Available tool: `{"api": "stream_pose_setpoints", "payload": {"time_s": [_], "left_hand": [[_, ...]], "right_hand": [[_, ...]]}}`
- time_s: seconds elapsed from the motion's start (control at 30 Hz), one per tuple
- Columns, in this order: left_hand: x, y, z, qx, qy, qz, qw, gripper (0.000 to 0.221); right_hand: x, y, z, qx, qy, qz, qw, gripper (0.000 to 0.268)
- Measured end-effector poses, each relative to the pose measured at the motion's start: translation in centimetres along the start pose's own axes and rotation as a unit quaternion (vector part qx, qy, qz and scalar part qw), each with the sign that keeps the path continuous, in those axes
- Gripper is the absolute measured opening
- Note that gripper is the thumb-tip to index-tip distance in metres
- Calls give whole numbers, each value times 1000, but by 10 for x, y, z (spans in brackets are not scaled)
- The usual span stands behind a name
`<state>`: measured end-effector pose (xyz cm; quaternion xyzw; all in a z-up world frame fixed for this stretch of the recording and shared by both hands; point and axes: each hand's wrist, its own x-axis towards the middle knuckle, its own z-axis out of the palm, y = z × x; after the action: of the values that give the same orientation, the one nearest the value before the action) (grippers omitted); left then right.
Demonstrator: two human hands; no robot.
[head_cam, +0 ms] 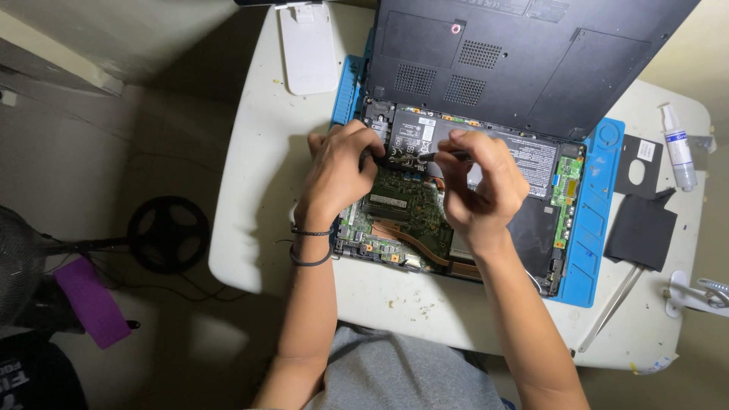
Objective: Repairing internal laptop components including the battery and ribbon cables, followed by reassembling the case.
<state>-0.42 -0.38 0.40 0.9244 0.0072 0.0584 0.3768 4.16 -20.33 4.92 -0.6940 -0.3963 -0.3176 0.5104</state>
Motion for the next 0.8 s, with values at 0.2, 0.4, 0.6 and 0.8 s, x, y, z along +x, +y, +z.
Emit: {"api": "stream_pose_setpoints", "payload": {"time_s": [0.2,0.4,0.6,0.8], "left_hand": [[-1,4,-4,-7,-5,-7,1000,19],[0,-1,3,1,12,18,1000,18],[1,5,0,22,-14,6,1000,19],[5,13,1,7,51,35,998,26]], "right_hand": [[14,-8,-12,-17,-42,13,999,23],[15,-21,-1,-16,-43,31,998,14],[9,-5,-13,-7,15,103,995,16],[-36,20,-95,66,230,309,921,23]]}}
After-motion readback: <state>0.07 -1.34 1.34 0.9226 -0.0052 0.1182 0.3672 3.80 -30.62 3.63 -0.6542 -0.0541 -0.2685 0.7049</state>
